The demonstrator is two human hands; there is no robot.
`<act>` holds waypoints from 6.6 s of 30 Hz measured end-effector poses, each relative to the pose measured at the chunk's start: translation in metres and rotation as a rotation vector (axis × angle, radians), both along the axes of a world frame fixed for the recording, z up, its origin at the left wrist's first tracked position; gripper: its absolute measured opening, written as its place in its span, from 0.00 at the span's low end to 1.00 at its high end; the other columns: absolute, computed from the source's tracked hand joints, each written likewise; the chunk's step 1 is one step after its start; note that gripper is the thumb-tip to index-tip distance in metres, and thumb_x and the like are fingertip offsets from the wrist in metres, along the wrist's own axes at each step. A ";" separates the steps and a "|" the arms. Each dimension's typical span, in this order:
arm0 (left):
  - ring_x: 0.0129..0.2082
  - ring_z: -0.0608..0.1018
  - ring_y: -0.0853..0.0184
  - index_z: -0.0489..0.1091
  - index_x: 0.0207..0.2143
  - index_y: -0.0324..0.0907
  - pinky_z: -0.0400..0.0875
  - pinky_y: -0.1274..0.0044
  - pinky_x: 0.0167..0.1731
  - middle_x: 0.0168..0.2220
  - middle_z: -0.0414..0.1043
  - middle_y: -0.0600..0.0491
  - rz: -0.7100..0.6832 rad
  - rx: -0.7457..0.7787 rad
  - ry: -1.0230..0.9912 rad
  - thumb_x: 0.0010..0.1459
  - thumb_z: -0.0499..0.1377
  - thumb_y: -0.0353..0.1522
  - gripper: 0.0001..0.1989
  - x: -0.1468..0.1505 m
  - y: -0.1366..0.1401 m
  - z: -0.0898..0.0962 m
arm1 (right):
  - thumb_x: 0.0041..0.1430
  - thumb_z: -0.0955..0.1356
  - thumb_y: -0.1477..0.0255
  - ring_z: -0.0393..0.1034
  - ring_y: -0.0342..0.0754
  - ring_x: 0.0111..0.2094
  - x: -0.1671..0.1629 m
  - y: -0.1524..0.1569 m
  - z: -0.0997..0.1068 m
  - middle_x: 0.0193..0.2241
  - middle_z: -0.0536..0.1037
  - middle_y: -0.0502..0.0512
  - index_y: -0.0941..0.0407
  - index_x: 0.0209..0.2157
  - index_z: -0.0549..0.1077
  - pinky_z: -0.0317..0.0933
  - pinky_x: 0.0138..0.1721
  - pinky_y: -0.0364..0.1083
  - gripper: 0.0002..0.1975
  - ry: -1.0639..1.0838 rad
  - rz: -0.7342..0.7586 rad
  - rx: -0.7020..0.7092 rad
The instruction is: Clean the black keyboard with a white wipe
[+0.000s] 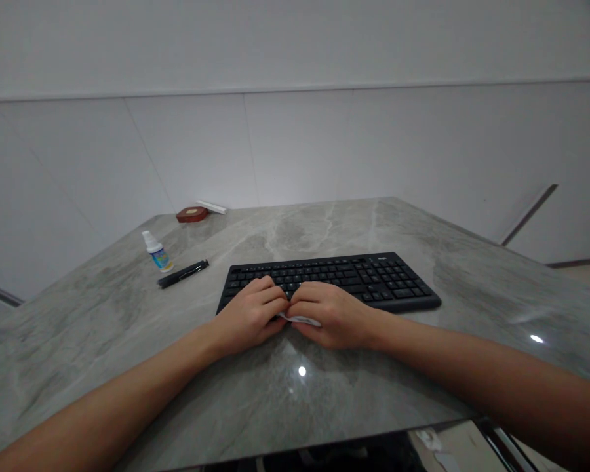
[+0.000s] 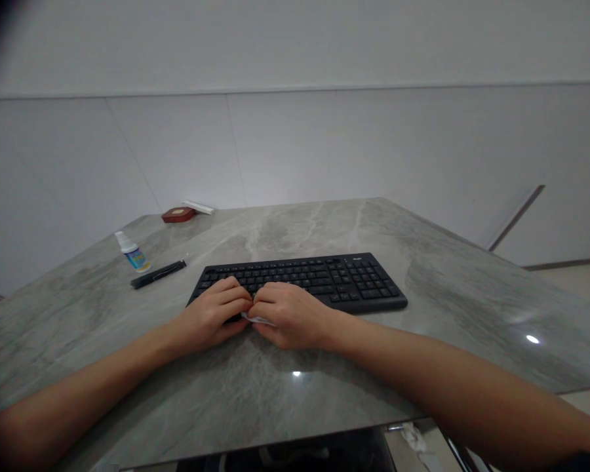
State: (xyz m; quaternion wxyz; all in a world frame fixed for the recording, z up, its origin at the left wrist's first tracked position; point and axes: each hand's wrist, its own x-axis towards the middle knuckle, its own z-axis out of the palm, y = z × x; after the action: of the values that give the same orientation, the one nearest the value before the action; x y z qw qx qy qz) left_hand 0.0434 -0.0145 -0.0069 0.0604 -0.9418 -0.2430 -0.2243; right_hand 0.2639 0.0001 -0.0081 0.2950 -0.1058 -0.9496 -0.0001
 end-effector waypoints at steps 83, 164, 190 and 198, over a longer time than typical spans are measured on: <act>0.39 0.71 0.63 0.77 0.40 0.40 0.71 0.70 0.40 0.37 0.73 0.48 0.050 -0.116 -0.050 0.65 0.59 0.31 0.07 -0.032 0.012 0.001 | 0.60 0.66 0.79 0.70 0.48 0.37 0.038 0.029 0.006 0.35 0.76 0.58 0.59 0.39 0.74 0.64 0.41 0.47 0.06 -0.041 -0.245 -0.199; 0.40 0.72 0.63 0.77 0.41 0.39 0.71 0.70 0.41 0.38 0.72 0.48 0.027 -0.139 -0.055 0.65 0.58 0.29 0.07 -0.034 0.011 0.002 | 0.44 0.66 0.85 0.65 0.46 0.31 0.044 0.031 0.010 0.27 0.72 0.52 0.57 0.27 0.68 0.57 0.34 0.43 0.09 -0.049 -0.197 -0.227; 0.40 0.73 0.63 0.77 0.41 0.40 0.72 0.70 0.41 0.38 0.73 0.48 0.042 -0.142 -0.051 0.65 0.58 0.30 0.08 -0.035 0.010 0.002 | 0.49 0.66 0.84 0.68 0.47 0.33 0.039 0.027 0.004 0.30 0.74 0.53 0.56 0.30 0.69 0.61 0.36 0.44 0.09 0.039 -0.108 -0.268; 0.40 0.73 0.63 0.77 0.42 0.41 0.72 0.70 0.41 0.39 0.72 0.48 0.041 -0.141 -0.054 0.65 0.58 0.30 0.08 -0.035 0.010 0.002 | 0.49 0.66 0.84 0.67 0.46 0.33 0.041 0.027 0.010 0.30 0.73 0.53 0.57 0.30 0.69 0.59 0.36 0.44 0.08 -0.015 -0.174 -0.244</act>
State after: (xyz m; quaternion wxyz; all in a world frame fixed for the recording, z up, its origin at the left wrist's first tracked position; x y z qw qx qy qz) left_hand 0.0089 -0.0044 -0.0048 -0.0083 -0.9322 -0.2789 -0.2307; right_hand 0.3045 0.0272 0.0017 0.2717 -0.2228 -0.9320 0.0892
